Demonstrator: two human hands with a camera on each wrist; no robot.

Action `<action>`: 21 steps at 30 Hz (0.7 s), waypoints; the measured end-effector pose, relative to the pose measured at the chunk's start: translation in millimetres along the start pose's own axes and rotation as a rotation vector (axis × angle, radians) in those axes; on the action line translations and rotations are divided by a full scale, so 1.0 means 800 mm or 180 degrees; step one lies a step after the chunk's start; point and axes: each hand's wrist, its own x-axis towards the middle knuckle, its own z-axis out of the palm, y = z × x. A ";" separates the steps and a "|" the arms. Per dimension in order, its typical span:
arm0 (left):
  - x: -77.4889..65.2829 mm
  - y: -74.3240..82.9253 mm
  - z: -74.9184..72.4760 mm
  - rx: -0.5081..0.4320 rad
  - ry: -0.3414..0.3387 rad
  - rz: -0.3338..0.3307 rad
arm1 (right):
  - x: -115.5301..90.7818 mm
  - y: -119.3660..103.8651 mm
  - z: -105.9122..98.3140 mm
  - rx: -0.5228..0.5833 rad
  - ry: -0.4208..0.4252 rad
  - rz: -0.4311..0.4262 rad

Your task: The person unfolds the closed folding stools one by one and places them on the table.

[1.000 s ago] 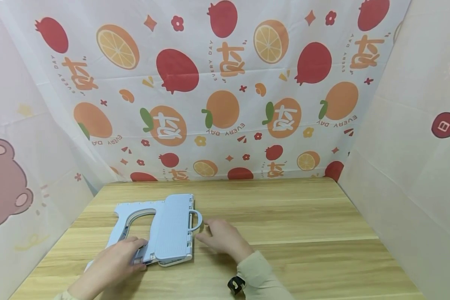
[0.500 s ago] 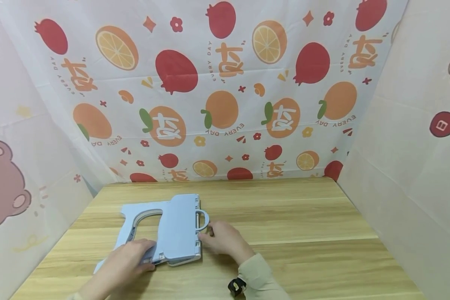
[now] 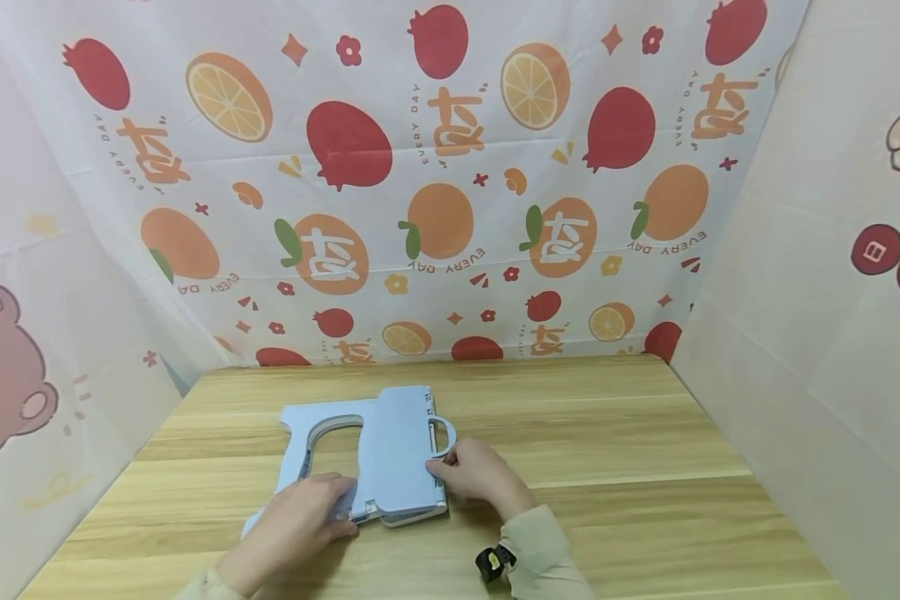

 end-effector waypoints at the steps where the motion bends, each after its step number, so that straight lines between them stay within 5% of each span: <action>1: 0.002 0.002 0.001 -0.0010 0.0008 0.0018 | 0.000 0.001 -0.002 0.0021 -0.0038 0.0010; 10: 0.012 0.012 0.013 0.0053 0.0127 0.0240 | -0.004 0.006 -0.020 0.0071 -0.0177 0.0053; 21: 0.024 0.029 0.025 0.0062 0.0299 0.0719 | -0.016 0.023 -0.051 0.0194 -0.0003 0.0126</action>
